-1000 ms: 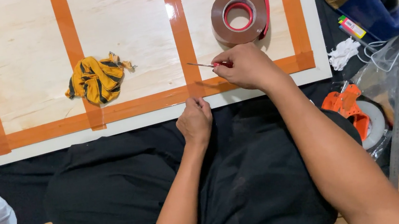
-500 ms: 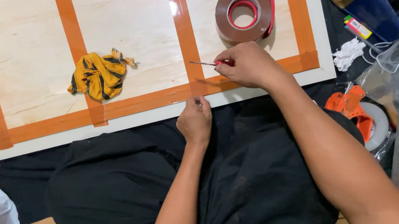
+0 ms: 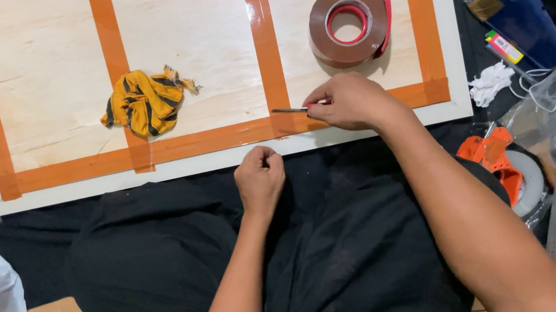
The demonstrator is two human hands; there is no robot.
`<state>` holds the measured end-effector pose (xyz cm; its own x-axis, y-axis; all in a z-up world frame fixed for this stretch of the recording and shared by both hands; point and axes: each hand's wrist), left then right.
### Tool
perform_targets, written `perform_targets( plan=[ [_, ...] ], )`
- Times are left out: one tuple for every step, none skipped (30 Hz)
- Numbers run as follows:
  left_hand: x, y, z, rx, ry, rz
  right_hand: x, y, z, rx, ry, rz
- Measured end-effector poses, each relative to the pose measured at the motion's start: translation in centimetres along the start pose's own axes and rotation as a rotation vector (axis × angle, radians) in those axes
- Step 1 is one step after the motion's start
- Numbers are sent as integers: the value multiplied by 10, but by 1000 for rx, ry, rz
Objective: Applying orange adhesive tape to a wooden board, smoothing it with a red tool, and trimming it with a utility knife.
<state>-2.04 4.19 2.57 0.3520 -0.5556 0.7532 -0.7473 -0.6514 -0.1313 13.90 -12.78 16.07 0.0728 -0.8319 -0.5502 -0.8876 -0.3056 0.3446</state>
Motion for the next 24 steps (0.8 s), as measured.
perform_targets(
  plan=[
    [-4, 2, 2, -69, -16, -26, -7, 4, -4, -67, 59, 47],
    [-5, 6, 4, -61, -16, -31, -9, 4, -6, -70, 62, 39],
    [-6, 9, 6, -119, -4, -105, -11, 4, -8, -87, 102, 45],
    [-7, 12, 8, -176, 9, -178, -13, 4, -9, -104, 141, 51],
    [2, 11, 4, -171, 9, -183, -8, 2, -3, -108, 143, 45],
    [11, 9, 1, -194, -28, -204, -4, 0, 3, -98, 143, 39],
    [19, 8, -3, -219, -65, -224, 1, -2, 9, -87, 142, 34],
    [29, 2, -8, -216, -65, -228, 0, -3, 10, -90, 144, 30],
    [38, -4, -13, -213, -177, -225, 0, -3, 11, -84, 136, 35],
    [47, -10, -17, -211, -289, -223, -1, -4, 12, -78, 128, 40],
    [50, -17, -16, -209, -289, -224, -2, -5, 11, -79, 128, 38],
    [53, -24, -14, -249, -328, -243, -2, -6, 11, -74, 120, 37],
    [56, -29, -12, -290, -367, -263, -2, -6, 11, -70, 114, 37],
    [61, -37, -15, -289, -367, -266, -2, -6, 11, -73, 115, 36],
    [66, -46, -16, -347, -393, -297, -1, -6, 11, -75, 115, 47],
    [72, -55, -18, -405, -418, -327, 0, -7, 10, -77, 115, 58],
    [74, -58, -20, -405, -415, -326, -3, -5, 8, -75, 117, 58],
    [77, -60, -22, -426, -407, -316, -5, -3, 5, -84, 120, 62],
    [79, -63, -23, -448, -398, -303, -7, -1, 3, -91, 122, 69],
    [85, -64, -25, -450, -396, -299, -6, -3, 4, -87, 122, 72],
    [90, -65, -27, -469, -398, -327, -4, -4, 6, -86, 113, 76],
    [95, -66, -28, -488, -399, -354, -2, -5, 8, -84, 105, 80],
    [94, -67, -27, -494, -399, -358, -1, -5, 9, -88, 107, 85],
    [93, -68, -26, -479, -385, -383, -1, -5, 10, -87, 106, 91]
  ],
)
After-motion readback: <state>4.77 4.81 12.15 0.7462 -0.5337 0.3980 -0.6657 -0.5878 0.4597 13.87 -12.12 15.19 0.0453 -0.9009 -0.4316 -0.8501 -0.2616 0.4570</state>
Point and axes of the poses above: each hand's wrist, its own y-axis away from the middle knuckle, its own z-axis out of the palm, x = y × z, and after that the axes turned 15 degrees about x, right-handed
